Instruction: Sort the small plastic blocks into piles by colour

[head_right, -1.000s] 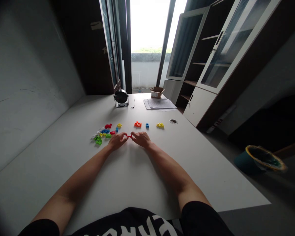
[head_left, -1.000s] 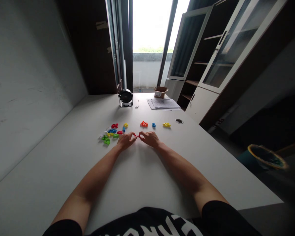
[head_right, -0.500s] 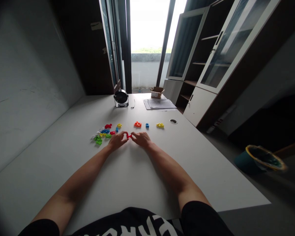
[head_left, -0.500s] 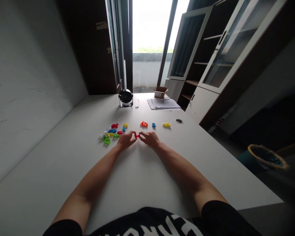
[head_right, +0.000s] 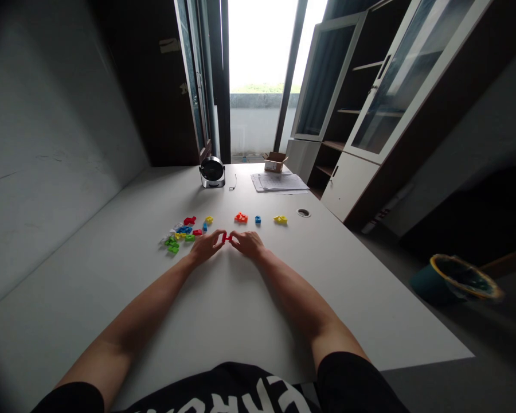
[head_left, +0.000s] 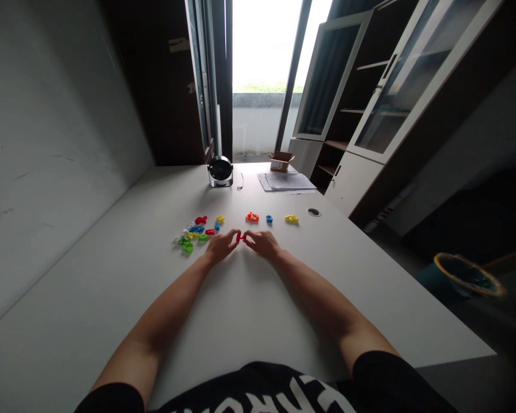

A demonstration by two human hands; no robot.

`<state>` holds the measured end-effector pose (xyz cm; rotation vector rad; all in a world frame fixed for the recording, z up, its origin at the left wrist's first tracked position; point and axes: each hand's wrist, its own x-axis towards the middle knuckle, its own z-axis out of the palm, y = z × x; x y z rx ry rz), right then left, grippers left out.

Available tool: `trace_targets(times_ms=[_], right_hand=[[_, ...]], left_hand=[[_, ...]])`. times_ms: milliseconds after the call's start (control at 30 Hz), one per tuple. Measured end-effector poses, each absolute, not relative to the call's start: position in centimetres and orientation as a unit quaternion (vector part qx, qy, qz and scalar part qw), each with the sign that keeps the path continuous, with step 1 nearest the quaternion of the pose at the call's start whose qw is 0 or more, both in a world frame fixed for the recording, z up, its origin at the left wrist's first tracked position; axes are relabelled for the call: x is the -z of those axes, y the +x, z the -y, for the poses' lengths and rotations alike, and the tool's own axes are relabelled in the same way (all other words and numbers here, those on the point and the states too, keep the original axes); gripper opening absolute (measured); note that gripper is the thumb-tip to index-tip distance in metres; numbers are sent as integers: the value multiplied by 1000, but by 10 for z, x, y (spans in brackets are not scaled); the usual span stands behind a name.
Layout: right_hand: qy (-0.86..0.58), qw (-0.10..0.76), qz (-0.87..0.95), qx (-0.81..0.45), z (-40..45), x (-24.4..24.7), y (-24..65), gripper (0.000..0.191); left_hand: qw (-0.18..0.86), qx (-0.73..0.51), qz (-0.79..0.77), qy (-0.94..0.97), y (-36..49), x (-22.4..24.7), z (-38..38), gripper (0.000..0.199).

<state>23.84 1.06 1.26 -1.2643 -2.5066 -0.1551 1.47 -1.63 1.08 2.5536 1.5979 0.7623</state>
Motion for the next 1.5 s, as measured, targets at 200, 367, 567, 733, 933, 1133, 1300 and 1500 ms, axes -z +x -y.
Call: trace_targets(times_ms=[200, 367, 567, 733, 933, 1133, 1300, 1500], right_hand=[[-446, 166, 878, 41, -9, -15, 239, 36], [-452, 171, 875, 31, -9, -16, 238, 34], [-453, 181, 873, 29, -8, -17, 238, 33], [-458, 179, 870, 34, -8, -17, 238, 33], [-460, 171, 871, 36, -10, -16, 238, 34], [-455, 169, 873, 50, -9, -15, 239, 32], [-439, 168, 880, 63, -8, -16, 238, 27], [-419, 177, 887, 75, -9, -15, 237, 24]], left_hand=[[20, -243, -518, 820, 14, -12, 17, 35], [25, -237, -526, 817, 15, -13, 17, 35], [45, -217, -540, 812, 15, -14, 17, 41], [62, -213, -541, 811, 15, -15, 18, 40], [60, -221, -541, 810, 15, -17, 18, 30], [52, -220, -538, 812, 15, -13, 15, 27], [52, -216, -547, 807, 15, -12, 15, 27], [56, -216, -556, 800, 15, -15, 16, 28]])
